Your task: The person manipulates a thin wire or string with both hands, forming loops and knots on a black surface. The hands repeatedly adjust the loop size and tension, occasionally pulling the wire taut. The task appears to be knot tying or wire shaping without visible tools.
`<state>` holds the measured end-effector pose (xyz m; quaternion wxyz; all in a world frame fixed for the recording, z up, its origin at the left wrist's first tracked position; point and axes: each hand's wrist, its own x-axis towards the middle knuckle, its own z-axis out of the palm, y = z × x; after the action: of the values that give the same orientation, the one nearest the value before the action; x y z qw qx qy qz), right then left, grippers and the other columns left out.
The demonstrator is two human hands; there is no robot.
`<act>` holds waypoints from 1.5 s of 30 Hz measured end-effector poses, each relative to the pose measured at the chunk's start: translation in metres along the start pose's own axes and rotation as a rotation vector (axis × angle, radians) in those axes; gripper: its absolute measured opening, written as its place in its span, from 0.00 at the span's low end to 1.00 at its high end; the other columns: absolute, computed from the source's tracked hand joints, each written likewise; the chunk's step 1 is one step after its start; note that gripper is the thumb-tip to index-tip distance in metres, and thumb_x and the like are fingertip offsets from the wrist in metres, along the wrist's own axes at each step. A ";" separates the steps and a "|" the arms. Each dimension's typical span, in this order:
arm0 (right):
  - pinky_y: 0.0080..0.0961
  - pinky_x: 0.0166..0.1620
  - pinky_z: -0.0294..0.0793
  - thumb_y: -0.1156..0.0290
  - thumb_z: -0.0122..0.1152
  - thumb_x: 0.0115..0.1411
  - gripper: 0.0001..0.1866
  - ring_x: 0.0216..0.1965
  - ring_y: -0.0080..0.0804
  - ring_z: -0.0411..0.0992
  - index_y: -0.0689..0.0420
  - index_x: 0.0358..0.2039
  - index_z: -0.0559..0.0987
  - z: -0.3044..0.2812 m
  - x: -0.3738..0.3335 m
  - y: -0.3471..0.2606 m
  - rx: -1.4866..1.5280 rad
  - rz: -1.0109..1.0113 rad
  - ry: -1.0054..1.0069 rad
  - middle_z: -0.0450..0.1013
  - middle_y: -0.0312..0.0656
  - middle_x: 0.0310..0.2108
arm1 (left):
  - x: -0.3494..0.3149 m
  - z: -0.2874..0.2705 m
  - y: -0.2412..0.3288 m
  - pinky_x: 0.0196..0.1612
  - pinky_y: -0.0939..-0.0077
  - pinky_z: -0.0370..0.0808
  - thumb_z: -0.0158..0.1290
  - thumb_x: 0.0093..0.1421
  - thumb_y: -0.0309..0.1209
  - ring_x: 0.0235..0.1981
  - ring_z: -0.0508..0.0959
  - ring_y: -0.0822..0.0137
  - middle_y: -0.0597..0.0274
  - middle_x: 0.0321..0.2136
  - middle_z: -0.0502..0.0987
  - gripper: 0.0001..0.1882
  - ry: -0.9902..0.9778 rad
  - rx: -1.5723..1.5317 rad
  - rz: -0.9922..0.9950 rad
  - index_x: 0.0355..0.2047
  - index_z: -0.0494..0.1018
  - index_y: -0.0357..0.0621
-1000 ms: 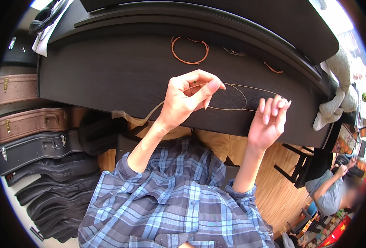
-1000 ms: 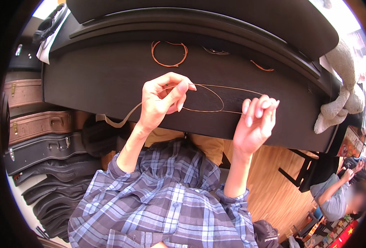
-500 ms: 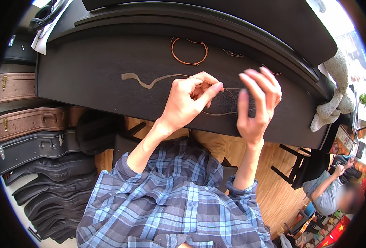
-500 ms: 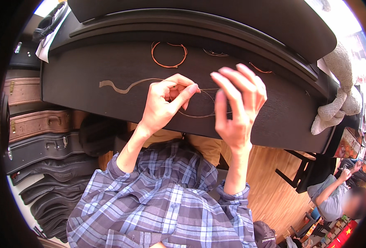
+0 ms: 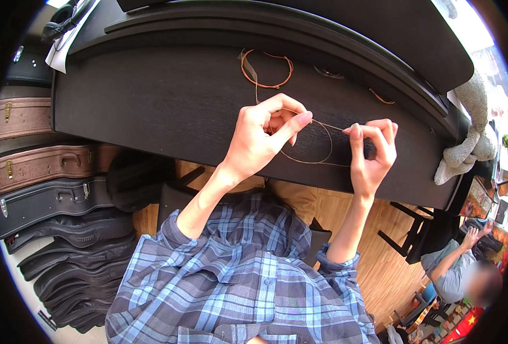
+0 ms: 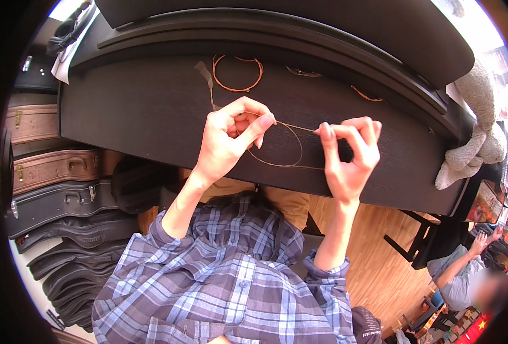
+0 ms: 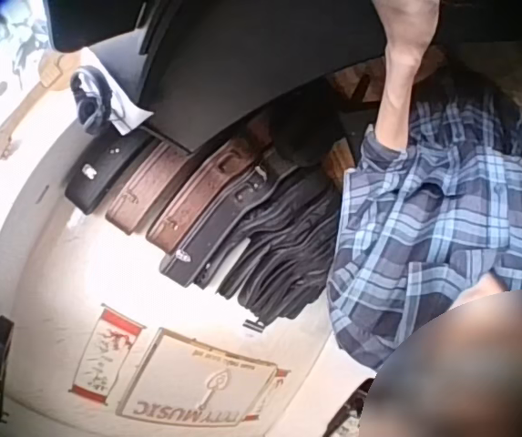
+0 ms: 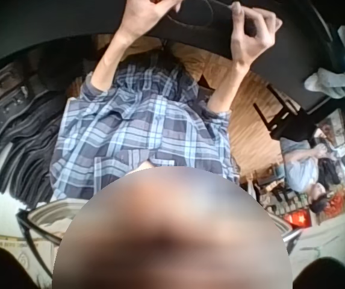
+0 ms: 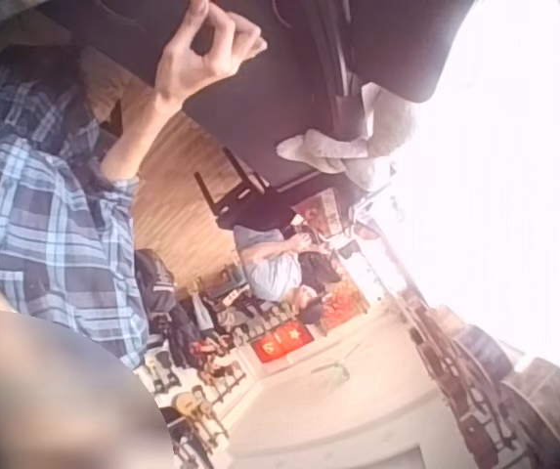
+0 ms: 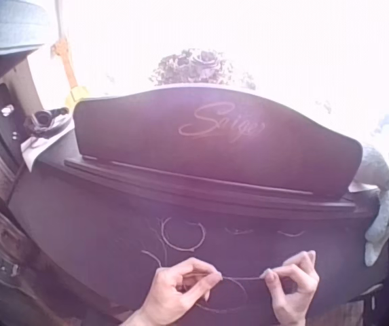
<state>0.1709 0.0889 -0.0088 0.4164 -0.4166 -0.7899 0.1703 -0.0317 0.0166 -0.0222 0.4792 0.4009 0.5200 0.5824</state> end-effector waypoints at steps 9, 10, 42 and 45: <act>0.27 0.43 0.66 0.72 0.74 0.57 0.05 0.35 0.29 0.65 0.56 0.28 0.84 -0.002 -0.008 0.016 -0.192 0.114 0.320 0.71 0.32 0.28 | 0.001 0.000 -0.001 0.27 0.88 0.69 0.60 0.66 0.28 0.24 0.75 0.82 0.69 0.26 0.78 0.06 0.052 -0.022 0.005 0.39 0.77 0.38; 0.28 0.45 0.65 0.71 0.70 0.61 0.05 0.37 0.29 0.65 0.56 0.30 0.82 -0.003 -0.009 0.017 -0.176 0.176 0.307 0.72 0.33 0.31 | 0.001 0.001 -0.001 0.26 0.89 0.69 0.60 0.66 0.28 0.24 0.75 0.82 0.69 0.26 0.78 0.06 0.054 -0.006 0.017 0.39 0.77 0.38; 0.18 0.42 0.66 0.63 0.55 0.73 0.13 0.35 0.18 0.66 0.60 0.39 0.78 -0.005 -0.014 0.030 0.104 0.388 0.605 0.74 0.33 0.40 | 0.001 0.002 0.001 0.21 0.88 0.63 0.53 0.71 0.31 0.21 0.72 0.84 0.68 0.20 0.76 0.07 0.107 -0.066 0.008 0.39 0.70 0.41; 0.19 0.47 0.68 0.63 0.54 0.74 0.13 0.40 0.21 0.69 0.61 0.44 0.78 -0.005 -0.011 0.028 0.187 0.362 0.626 0.75 0.36 0.41 | 0.001 0.004 0.001 0.21 0.88 0.63 0.54 0.71 0.32 0.20 0.72 0.84 0.68 0.21 0.76 0.08 0.105 0.018 0.044 0.38 0.71 0.40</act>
<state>0.1931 0.0963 -0.0290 0.6372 -0.5418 -0.5189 0.1768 -0.0286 0.0181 -0.0210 0.4348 0.3851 0.5409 0.6084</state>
